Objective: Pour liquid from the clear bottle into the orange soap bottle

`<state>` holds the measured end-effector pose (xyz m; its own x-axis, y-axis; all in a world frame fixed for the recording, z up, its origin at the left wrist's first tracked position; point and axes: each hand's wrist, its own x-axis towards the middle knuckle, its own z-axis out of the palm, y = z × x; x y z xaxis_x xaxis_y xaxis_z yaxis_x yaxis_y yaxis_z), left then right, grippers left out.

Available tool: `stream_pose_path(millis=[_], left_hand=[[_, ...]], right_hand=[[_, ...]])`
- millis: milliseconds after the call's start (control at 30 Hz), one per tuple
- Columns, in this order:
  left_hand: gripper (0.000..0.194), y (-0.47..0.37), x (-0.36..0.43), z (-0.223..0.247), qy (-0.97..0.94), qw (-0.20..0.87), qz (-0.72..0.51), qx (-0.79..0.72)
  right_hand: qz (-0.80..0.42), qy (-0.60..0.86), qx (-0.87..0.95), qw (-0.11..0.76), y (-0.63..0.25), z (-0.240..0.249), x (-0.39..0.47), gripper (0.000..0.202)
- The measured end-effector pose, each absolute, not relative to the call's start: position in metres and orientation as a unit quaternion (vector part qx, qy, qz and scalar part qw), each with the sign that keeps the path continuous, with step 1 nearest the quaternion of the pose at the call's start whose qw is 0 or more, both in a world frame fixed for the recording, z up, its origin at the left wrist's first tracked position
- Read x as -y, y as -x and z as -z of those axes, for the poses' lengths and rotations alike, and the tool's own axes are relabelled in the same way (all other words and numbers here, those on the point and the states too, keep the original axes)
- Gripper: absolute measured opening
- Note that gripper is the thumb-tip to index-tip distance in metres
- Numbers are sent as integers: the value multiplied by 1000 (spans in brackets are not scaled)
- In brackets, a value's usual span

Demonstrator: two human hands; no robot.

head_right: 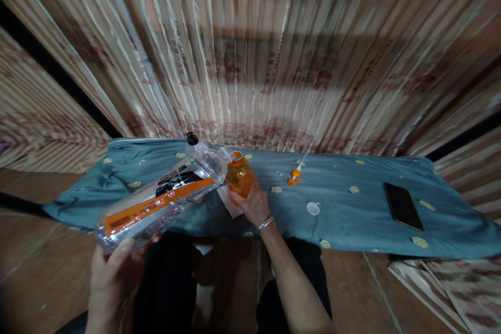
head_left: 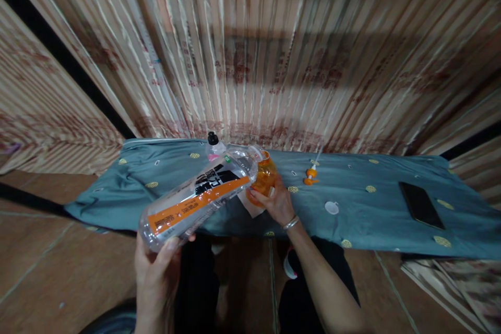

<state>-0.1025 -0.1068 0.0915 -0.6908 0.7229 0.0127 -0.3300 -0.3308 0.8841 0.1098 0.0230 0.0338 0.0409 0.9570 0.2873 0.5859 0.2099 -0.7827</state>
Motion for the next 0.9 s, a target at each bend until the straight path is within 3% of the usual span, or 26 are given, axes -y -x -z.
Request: stream_pose_path(millis=[333,900], left_hand=[[64,99,108,-92,-228,328,-789,-467],[53,98,107,-91,-226,325,-782,-481]], right_hand=[[-230,586,657,415,-111,-35,-23,69],[-242,579,663,409,-112,-35,-24,67]])
